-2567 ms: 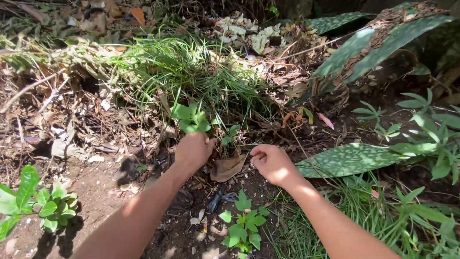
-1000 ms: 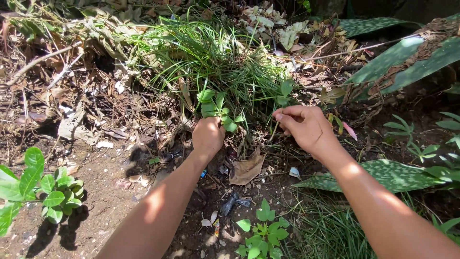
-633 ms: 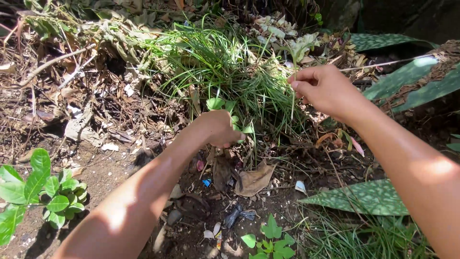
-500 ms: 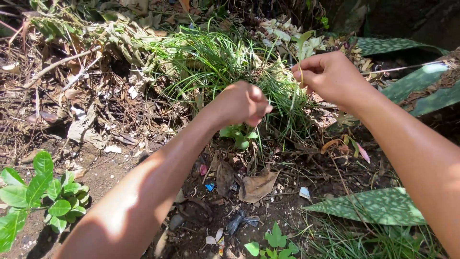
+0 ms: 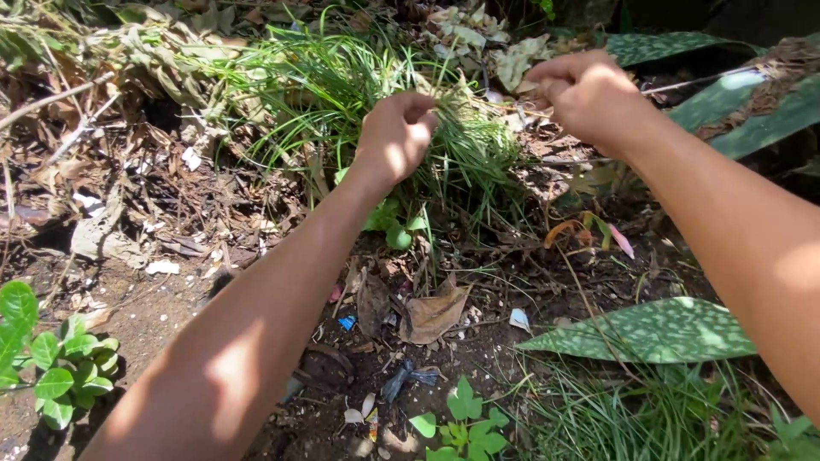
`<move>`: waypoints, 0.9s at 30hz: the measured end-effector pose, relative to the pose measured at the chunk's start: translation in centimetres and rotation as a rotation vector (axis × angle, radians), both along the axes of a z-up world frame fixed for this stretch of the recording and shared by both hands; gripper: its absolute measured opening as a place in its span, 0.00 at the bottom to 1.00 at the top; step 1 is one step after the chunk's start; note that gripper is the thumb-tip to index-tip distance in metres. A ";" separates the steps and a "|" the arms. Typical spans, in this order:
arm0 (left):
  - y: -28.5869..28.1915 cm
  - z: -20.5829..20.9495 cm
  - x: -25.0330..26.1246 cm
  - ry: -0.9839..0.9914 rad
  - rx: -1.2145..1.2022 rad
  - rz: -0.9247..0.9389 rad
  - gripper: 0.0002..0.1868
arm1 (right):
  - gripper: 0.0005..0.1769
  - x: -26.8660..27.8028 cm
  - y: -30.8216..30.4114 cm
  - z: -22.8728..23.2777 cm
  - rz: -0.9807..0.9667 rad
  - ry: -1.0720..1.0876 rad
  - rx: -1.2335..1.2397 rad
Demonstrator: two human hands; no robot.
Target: Pulling grass and weeds from the soil by hand in an outdoor area.
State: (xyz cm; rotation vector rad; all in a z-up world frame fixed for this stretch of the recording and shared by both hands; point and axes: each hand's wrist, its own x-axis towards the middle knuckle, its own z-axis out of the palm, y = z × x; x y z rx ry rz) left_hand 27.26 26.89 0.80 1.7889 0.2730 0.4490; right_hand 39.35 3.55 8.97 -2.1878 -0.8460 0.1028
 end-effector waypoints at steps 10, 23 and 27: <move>-8.4 -0.6 -6.0 0.126 0.508 -0.223 0.13 | 0.15 -12.9 -20.2 -6.4 -0.228 0.276 -0.132; -25.3 -2.9 -6.2 0.343 1.181 -0.810 0.39 | 0.28 -26.5 -24.3 -13.4 -0.178 -0.033 -0.390; -26.3 -4.1 -5.5 0.395 1.346 -0.804 0.18 | 0.26 -28.7 -24.8 -12.4 -0.170 0.043 -0.435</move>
